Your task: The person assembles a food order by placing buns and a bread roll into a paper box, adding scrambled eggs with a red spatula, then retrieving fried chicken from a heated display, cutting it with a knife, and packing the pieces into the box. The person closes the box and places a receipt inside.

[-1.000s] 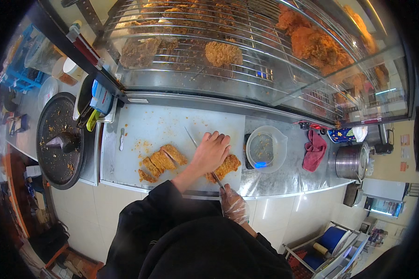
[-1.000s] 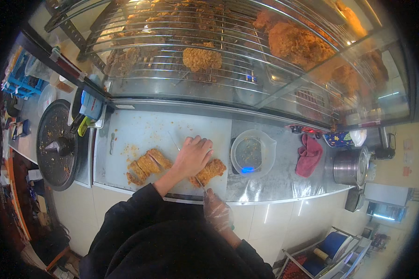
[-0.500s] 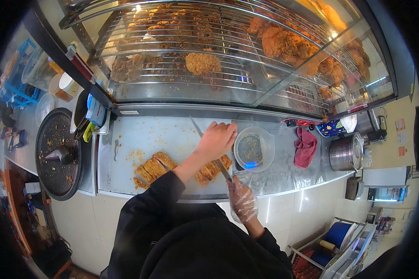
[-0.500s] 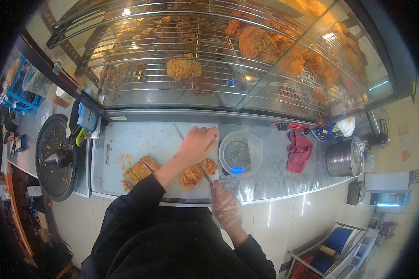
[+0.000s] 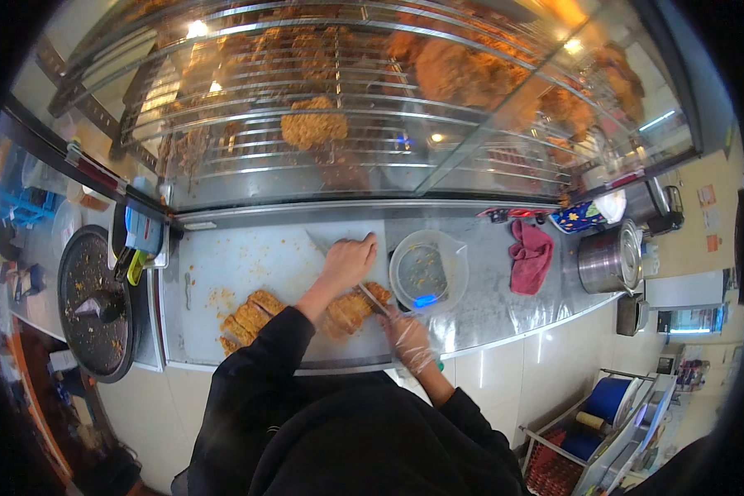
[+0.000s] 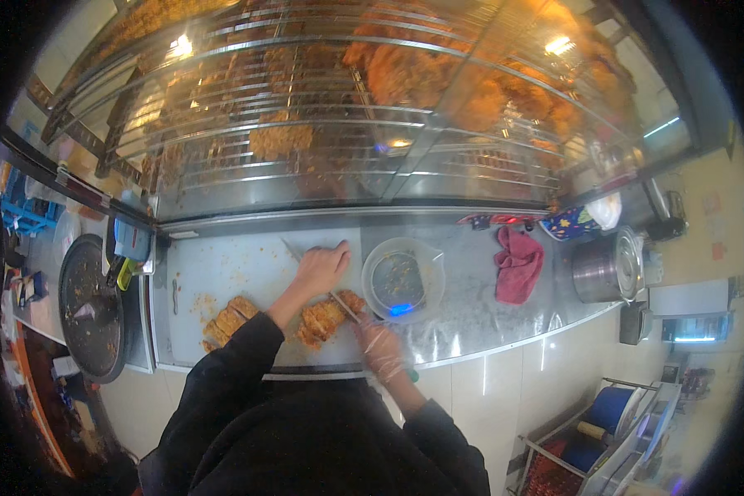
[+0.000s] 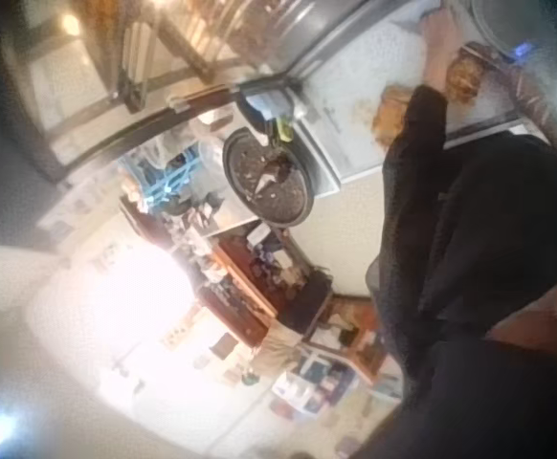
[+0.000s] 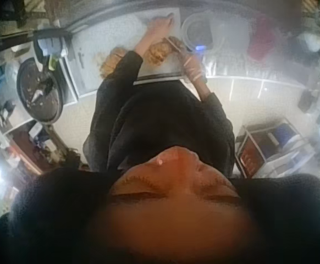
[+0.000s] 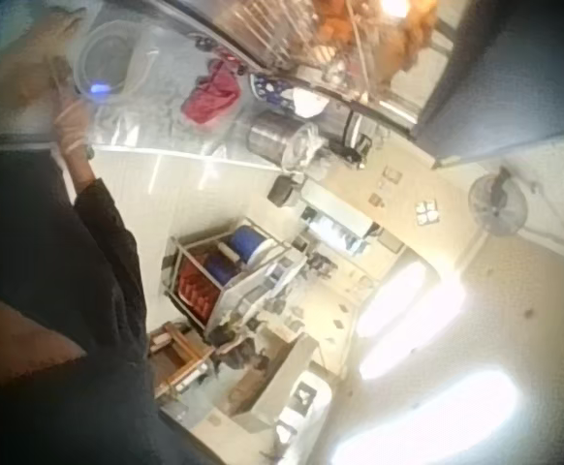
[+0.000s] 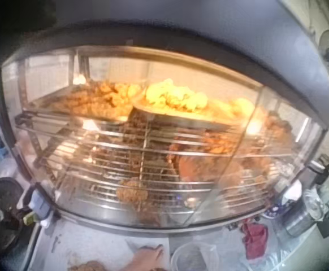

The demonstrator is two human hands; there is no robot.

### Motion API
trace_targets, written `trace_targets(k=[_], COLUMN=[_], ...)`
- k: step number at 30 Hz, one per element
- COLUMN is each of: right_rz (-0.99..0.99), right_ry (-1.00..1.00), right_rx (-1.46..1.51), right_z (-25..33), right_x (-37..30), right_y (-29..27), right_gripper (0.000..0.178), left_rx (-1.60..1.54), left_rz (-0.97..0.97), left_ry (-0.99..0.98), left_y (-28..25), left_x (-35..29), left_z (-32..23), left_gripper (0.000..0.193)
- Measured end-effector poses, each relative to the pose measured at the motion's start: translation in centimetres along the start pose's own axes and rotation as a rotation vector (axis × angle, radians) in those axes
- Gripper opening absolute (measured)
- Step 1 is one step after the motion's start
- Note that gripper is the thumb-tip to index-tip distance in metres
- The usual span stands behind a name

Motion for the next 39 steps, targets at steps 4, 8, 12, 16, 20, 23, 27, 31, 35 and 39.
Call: trace_targets(k=[4, 8, 12, 16, 20, 23, 27, 31, 35, 39], right_rz=[0.006, 0.216, 0.129, 0.151, 0.181, 0.25, 0.077, 0.003, -0.004, -0.081], right_ry=[0.014, 0.143, 0.082, -0.062, -0.1, -0.018, -0.054, -0.178, -0.222, -0.326], right_rx=[0.134, 0.17, 0.087, 0.025, -0.046, 0.062, 0.113, 0.129, -0.098, -0.298], right_z=[0.8, 3.6, 2.6, 0.1, 0.1, 1.1, 2.3, 4.8, 9.5, 12.0], right_x=[-1.2, -3.1, -2.5, -1.9, -1.3, 0.9, 1.8, 1.7, 2.1, 7.2], right_y=[0.3, -4.3, -5.4, -1.0, -0.2, -1.3, 0.9, -1.8, -6.8, -6.4], right_gripper=[0.027, 0.024, 0.022, 0.021, 0.021, 0.022, 0.027, 0.03, 0.033, 0.04], left_rx=[0.004, 0.032, 0.014, 0.025, 0.047, 0.067, 0.063, -0.021, 0.007, 0.122], left_rz=[-0.011, -0.006, -0.032, 0.052, 0.011, 0.001, -0.043, -0.263, -0.581, -0.898], left_ry=[0.049, 0.101, 0.047, -0.096, -0.143, -0.18, -0.188, -0.015, -0.071, -0.311], left_y=[-1.1, -3.5, -4.1, -1.5, -0.7, -1.1, -2.9, -7.8, -17.9, -26.0], left_x=[-0.3, -0.5, 0.5, -1.2, -2.3, -1.8, -1.3, -2.3, -6.1, -16.4], left_z=[-1.0, -4.2, -4.9, -1.7, -0.1, 1.3, 3.5, 1.5, -2.6, -0.2], left_gripper=[0.015, 0.013, 0.013, 0.013, 0.014, 0.015, 0.015, 0.009, 0.003, 0.005])
Point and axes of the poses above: each hand's wrist, its own x-axis towards the middle knuckle, its own y-axis out of the palm, z = x × y, the point moved 8 cm from there along x, towards the middle knuckle, and after that the axes turned 2 degrees about -z, right-handed, at the moved point
